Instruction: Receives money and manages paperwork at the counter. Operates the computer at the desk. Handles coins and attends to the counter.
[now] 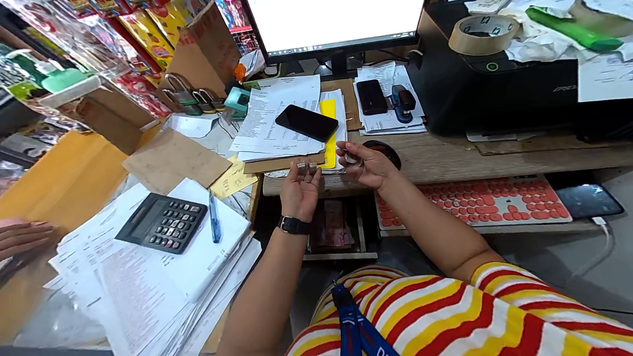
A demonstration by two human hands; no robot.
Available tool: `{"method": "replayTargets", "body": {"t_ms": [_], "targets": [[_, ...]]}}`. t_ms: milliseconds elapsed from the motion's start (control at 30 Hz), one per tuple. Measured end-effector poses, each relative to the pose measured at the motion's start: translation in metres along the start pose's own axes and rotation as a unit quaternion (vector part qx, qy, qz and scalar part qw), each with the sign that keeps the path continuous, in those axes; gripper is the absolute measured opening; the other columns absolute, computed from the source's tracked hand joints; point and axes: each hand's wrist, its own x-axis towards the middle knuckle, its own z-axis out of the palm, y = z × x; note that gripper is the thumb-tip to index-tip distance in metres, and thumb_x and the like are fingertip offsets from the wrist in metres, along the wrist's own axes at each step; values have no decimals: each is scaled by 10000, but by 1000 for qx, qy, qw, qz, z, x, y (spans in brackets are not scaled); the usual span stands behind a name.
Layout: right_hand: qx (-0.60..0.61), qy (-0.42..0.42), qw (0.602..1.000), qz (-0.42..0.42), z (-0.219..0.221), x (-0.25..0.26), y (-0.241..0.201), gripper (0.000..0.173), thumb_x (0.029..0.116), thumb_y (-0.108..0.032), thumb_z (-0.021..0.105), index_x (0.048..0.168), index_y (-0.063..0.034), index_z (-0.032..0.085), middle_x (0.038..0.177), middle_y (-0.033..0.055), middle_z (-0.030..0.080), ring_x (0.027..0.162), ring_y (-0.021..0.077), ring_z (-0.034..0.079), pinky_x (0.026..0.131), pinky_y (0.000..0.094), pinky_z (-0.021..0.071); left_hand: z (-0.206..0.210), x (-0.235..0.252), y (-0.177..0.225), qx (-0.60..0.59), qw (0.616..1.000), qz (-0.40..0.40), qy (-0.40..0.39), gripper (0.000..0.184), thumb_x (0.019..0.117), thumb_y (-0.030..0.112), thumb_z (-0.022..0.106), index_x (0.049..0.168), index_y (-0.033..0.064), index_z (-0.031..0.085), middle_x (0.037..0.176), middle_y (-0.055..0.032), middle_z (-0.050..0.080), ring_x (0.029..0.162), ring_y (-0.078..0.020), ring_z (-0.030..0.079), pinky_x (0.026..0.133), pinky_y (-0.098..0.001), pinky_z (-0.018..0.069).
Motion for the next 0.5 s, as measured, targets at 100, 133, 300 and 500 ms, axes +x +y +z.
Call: {"method": "replayTargets", "body": {"t_ms": [100, 133, 300, 500], "targets": [[-171, -51, 983, -45, 7, 6, 7, 181, 1070, -110, 482, 1090, -37, 646, 731, -40, 619, 462, -52, 434, 402, 93, 333, -1, -1, -1, 4, 1000, 1, -14, 200, 1112, 227, 378, 1119, 104, 536, 964, -44, 611, 877, -183, 657, 872, -358, 573], [-261, -62, 960, -82, 12, 7, 7, 157, 1047, -62, 525, 1078, 2, 664, 722, -32, 635, 476, -40, 432, 432, 118, 343, -1, -1, -1, 9, 1000, 2, -20, 204, 1112, 231, 379, 1118, 103, 538, 950, -41, 617, 869, -178, 662, 861, -351, 575], [-587, -112, 753, -273, 28, 13, 11, 200, 958, -51, 669, 1120, 46, 737, 991, 181, 750, 880, 227, 717, 861, 387, 564, 0, -4, 0, 28, 999, 7, -39, 184, 1108, 246, 400, 1160, 121, 525, 950, -17, 605, 840, -129, 645, 798, -281, 565], [-673, -159, 652, -311, 34, 19, 9, 222, 960, -20, 644, 1153, 38, 737, 1082, 234, 736, 1027, 367, 715, 950, 497, 544, -2, -3, 0, 46, 998, 12, -44, 222, 1112, 241, 380, 1245, 116, 507, 985, -10, 598, 867, -119, 630, 813, -272, 543]]}}
